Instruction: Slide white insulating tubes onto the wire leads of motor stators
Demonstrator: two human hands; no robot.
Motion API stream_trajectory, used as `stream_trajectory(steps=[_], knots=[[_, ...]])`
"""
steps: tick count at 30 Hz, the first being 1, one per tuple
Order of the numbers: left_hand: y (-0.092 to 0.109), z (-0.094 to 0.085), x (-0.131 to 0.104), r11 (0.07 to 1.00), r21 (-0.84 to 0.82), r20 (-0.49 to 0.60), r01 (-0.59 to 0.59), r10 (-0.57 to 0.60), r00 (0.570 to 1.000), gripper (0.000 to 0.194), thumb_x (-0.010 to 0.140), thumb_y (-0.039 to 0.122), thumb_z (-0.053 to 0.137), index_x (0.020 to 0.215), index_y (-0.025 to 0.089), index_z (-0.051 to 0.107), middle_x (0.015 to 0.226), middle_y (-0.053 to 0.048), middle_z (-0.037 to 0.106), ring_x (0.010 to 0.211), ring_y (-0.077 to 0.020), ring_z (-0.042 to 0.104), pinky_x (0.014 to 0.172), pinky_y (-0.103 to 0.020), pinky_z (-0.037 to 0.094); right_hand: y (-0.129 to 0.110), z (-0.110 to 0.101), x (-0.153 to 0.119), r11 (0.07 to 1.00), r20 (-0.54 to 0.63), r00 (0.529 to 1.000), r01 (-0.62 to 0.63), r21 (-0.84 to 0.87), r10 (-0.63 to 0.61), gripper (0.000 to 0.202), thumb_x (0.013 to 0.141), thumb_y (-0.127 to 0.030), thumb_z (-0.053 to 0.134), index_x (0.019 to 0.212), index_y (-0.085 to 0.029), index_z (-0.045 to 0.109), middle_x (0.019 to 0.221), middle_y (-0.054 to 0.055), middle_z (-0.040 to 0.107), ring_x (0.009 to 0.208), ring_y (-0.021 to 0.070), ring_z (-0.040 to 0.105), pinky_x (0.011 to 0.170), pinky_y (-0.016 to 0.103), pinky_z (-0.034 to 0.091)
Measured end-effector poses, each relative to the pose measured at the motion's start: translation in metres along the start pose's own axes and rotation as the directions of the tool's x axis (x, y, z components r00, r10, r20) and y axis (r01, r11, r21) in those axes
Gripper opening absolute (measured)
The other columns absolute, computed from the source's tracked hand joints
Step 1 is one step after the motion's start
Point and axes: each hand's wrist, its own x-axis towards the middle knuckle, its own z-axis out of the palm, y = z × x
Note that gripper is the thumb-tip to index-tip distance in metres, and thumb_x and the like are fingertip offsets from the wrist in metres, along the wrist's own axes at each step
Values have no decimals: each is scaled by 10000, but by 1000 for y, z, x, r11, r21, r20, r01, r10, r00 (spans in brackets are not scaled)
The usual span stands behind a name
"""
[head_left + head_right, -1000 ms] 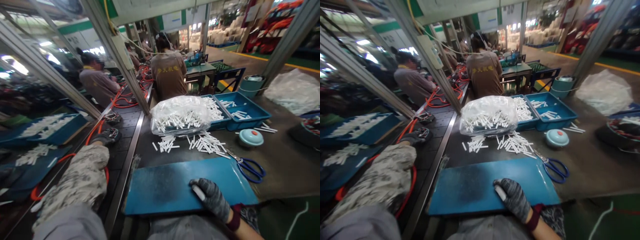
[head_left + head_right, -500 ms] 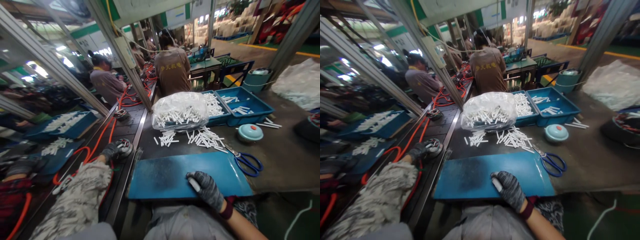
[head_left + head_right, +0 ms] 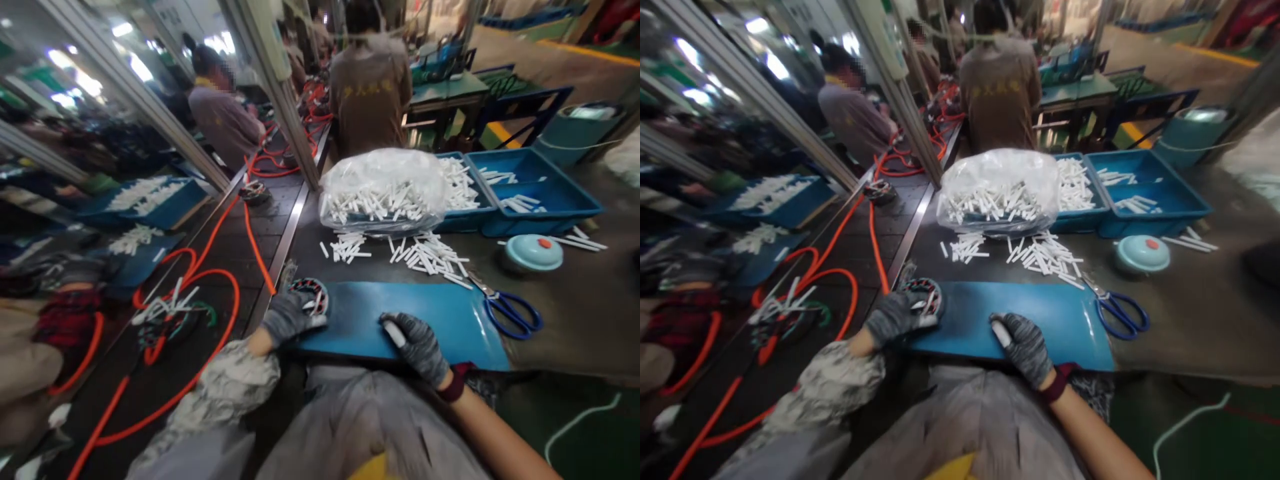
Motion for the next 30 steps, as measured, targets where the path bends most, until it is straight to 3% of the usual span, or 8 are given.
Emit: stream_trajectory(steps=[3,5,8,11,15,19,24,30], knots=[[41,14,7,987,-115,49,-111,117,992,533,773,564,801,1159,198,774,1144,-107,783,1090,-322,723,1029,-443,533,-6,-8,7,996,-6,997,-73,57,74,250,1015,-399,590,1089,-248,775,1021,62,821,905,231,789,889,379,656],[51,18,9,935,-256,17,-246,259,966,590,773,459,834,1280,183,711,1228,-109,756,1143,-305,707,1063,-436,525,-11,-14,14,997,-7,999,-37,70,38,241,1007,-379,606,1150,-257,757,1088,60,808,982,230,772,939,394,638],[47,18,11,772,-432,-91,-466,477,874,673,795,384,833,1393,170,610,1326,-133,700,1198,-280,677,1055,-422,535,-19,-23,24,994,34,994,104,37,-106,283,1006,-341,614,1258,-264,717,1250,78,758,1137,236,718,1016,428,595],[34,14,13,728,-320,-161,-607,589,792,516,919,435,725,1353,172,632,1259,-125,711,1144,-254,678,1018,-406,529,-27,-28,35,969,142,959,241,47,-245,325,1018,-311,597,1330,-265,676,1370,96,702,1261,243,656,1079,463,545],[25,14,14,788,80,-111,-610,616,780,441,1038,514,530,1278,190,708,1067,-103,732,1011,-253,663,931,-404,492,-38,-21,53,934,299,886,316,169,-354,343,1025,-415,593,1325,-265,667,1316,83,729,1280,248,643,1092,473,518],[21,20,13,803,243,-118,-545,582,805,467,1079,504,418,1258,212,734,1035,-104,723,1008,-262,635,919,-412,453,-45,-8,71,958,340,896,253,133,-284,393,991,-546,617,1201,-235,736,986,58,780,926,227,706,905,404,541],[12,22,11,815,99,-101,-570,578,809,478,1104,422,339,1278,169,705,1076,-107,713,1011,-236,631,946,-390,457,-44,3,84,972,364,903,196,129,-230,466,1036,-599,484,1128,-252,782,926,49,765,868,208,675,871,367,515],[6,25,11,784,-158,-135,-601,585,799,466,1042,543,440,977,159,697,916,-78,676,905,-216,598,892,-377,488,-38,5,91,942,405,856,246,226,-321,545,1031,-649,445,1049,-231,795,901,48,763,837,189,665,841,337,513]])
